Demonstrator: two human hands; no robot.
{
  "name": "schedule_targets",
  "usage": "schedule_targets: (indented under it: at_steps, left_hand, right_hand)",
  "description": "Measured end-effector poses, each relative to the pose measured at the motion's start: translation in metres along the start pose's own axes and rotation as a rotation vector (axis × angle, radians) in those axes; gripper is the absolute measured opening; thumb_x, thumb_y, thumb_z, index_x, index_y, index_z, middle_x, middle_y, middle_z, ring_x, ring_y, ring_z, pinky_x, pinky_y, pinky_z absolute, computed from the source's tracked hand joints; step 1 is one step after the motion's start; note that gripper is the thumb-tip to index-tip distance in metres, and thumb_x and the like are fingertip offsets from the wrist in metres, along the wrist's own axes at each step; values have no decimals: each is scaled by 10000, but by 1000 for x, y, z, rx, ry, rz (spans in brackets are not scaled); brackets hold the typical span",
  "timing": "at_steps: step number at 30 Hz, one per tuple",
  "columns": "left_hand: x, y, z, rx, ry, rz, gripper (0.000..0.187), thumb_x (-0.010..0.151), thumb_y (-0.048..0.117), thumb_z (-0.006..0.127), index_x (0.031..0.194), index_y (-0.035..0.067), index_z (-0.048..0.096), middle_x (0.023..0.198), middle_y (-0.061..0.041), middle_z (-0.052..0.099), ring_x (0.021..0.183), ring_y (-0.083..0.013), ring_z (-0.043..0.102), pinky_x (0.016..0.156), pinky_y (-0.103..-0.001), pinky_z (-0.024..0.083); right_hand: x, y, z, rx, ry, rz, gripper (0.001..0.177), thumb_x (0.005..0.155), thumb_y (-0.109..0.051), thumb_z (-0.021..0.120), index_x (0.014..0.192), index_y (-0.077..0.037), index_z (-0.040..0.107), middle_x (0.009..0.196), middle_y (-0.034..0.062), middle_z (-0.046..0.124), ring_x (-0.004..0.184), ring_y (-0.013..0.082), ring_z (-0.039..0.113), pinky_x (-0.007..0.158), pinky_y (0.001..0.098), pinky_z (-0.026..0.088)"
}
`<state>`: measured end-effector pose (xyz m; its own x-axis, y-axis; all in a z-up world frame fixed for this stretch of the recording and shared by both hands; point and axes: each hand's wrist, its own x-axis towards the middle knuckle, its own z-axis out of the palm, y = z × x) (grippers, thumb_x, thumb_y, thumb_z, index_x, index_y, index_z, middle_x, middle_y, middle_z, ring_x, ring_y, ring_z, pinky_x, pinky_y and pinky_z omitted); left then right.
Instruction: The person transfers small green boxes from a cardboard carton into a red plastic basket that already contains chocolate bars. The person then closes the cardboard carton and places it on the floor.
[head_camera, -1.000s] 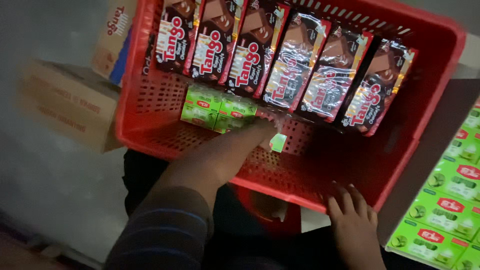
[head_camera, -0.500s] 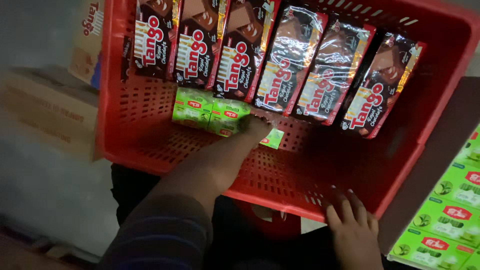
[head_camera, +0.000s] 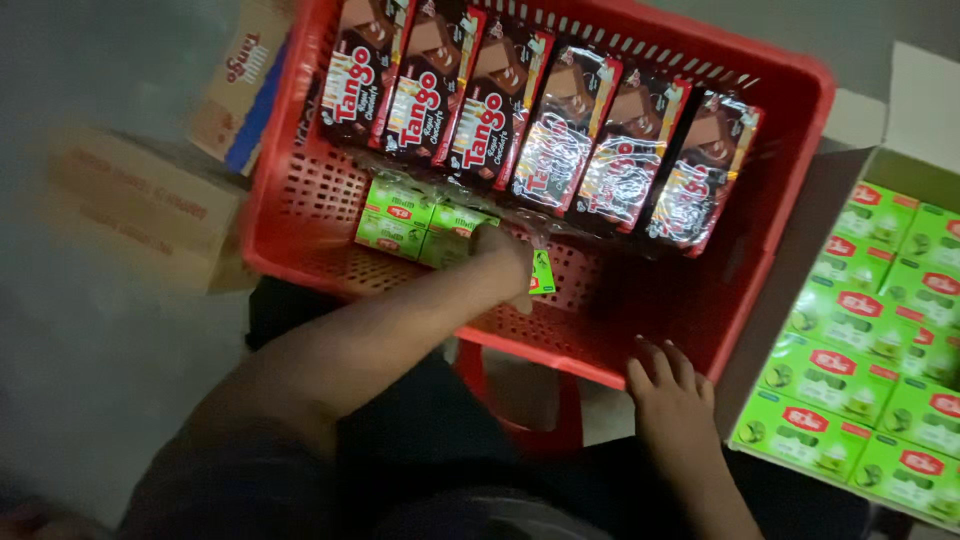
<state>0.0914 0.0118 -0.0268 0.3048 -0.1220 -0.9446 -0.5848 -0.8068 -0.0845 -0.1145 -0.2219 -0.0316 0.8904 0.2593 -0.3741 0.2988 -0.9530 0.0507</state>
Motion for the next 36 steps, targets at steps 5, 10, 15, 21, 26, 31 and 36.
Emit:
schedule_targets:
  at_steps: [5, 10, 15, 21, 26, 31, 36]
  left_hand:
    - [-89, -26, 36, -397, 603, 162, 1055, 696, 667, 720, 1530, 129, 361, 1406, -178, 539, 1199, -391, 563, 893, -562, 478]
    - [-149, 5, 71, -1098, 817, 232, 791, 776, 422, 669, 1480, 164, 418, 1230, -164, 681, 987, -402, 671, 769, -520, 499]
    - [-153, 55, 93, -1355, 927, 198, 895, 780, 503, 736, 1505, 84, 419, 1357, -128, 659, 1166, -290, 669, 892, -430, 528]
    - [-143, 93, 104, -1611, 889, 671, 570, 978, 357, 489, 1479, 85, 470, 1410, -109, 599, 1237, -192, 594, 1034, -361, 454]
    - [-164, 89, 96, -1383, 938, 857, 647, 1013, 346, 418, 1570, 18, 426, 1155, -156, 477, 1192, -296, 410, 1064, -475, 325]
    - [-154, 102, 99, -1384, 941, 851, 606, 1036, 403, 457, 1598, 180, 412, 1229, -48, 314, 1300, -161, 354, 1091, -322, 460]
    - [-152, 109, 100, -1131, 1095, 923, 527, 1004, 315, 622, 1513, 209, 534, 1314, -83, 345, 1297, -226, 481, 1201, -360, 270]
  right_hand:
    - [8, 4, 14, 78, -27, 13, 422, 874, -302, 592, 1288, -242, 530, 1563, -24, 466, 1441, 305, 432, 997, 500, 463]
    - [10, -3, 0, 17, 30, -11, 408, 901, -253, 498, 1305, -222, 544, 1393, 22, 582, 1335, 328, 527, 955, 495, 476]
    - [-10, -37, -45, 1398, 385, 19, 683, 872, -154, 676, 1495, -53, 416, 1516, 134, 500, 1443, 237, 430, 1230, 392, 272]
    - [-26, -57, -62, 1832, 299, 1, 982, 915, -367, 634, 1626, -84, 17, 1734, 64, 5, 1555, 154, 107, 1253, 375, 113]
    - [-48, -59, -75, 2067, 236, 175, 819, 965, -288, 634, 1622, -93, 184, 1602, 212, 280, 1486, 336, 281, 1216, 553, 208]
    - [-63, -54, -80, 2027, 211, 215, 791, 884, -376, 678, 1501, -136, 245, 1470, 98, 503, 1359, 191, 488, 1156, 383, 397]
    - [-67, -35, -56, 1883, 351, 124, 671, 917, -472, 615, 1445, -73, 503, 1386, 80, 618, 1229, 155, 553, 1074, 325, 431]
